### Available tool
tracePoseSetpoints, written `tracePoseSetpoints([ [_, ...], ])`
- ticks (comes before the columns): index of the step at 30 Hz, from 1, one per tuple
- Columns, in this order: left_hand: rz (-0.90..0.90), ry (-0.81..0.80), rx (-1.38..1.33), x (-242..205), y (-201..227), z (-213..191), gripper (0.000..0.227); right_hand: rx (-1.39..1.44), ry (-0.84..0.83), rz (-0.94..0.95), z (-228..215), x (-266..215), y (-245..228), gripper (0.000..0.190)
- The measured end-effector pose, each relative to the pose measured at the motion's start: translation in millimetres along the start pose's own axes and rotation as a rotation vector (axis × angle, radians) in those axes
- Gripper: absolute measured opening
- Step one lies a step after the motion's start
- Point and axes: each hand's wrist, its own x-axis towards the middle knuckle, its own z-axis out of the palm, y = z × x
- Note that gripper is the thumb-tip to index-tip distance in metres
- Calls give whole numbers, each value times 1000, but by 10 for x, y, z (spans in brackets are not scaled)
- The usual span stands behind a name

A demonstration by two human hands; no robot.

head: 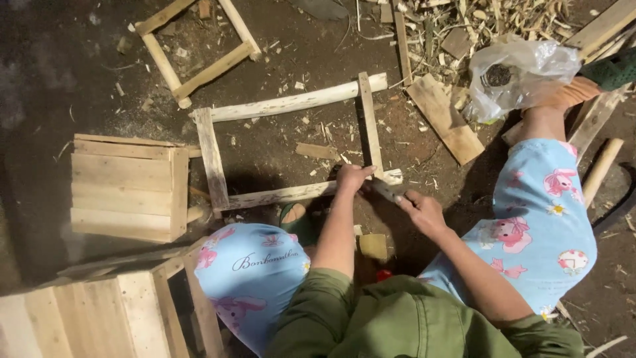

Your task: The person sits on the floor of a woodworking workshop assembling small wooden frames from sticks and planks. They fit crossbars into rectangular frames, tap joints with a hammer, trim a stick with a machete-style knife, and align planks across the frame rails.

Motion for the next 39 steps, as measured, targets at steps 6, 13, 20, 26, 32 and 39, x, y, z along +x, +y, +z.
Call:
tracePoseSetpoints([
  [6, -82, -40, -161, 206, -59, 54, 49, 337, 148, -348, -101, -98, -79, 23],
  [13, -71, -19, -120, 130, -5, 33, 52, -116, -21, 110, 109, 90, 228, 65],
  [20, -89, -50, -208, -64, 85, -36, 54, 87, 170, -203, 68, 35, 256, 49],
  [26, -103, -37, -143, -110, 157, -47, 55, 6, 134, -47, 23, 65, 176, 44],
  [32, -60, -35, -175, -121, 93, -45, 39, 33, 119, -109, 20, -10, 172, 50],
  [39, -66, -43, -98, -202, 159, -32, 57, 430, 191, 217, 50, 130, 190, 39],
])
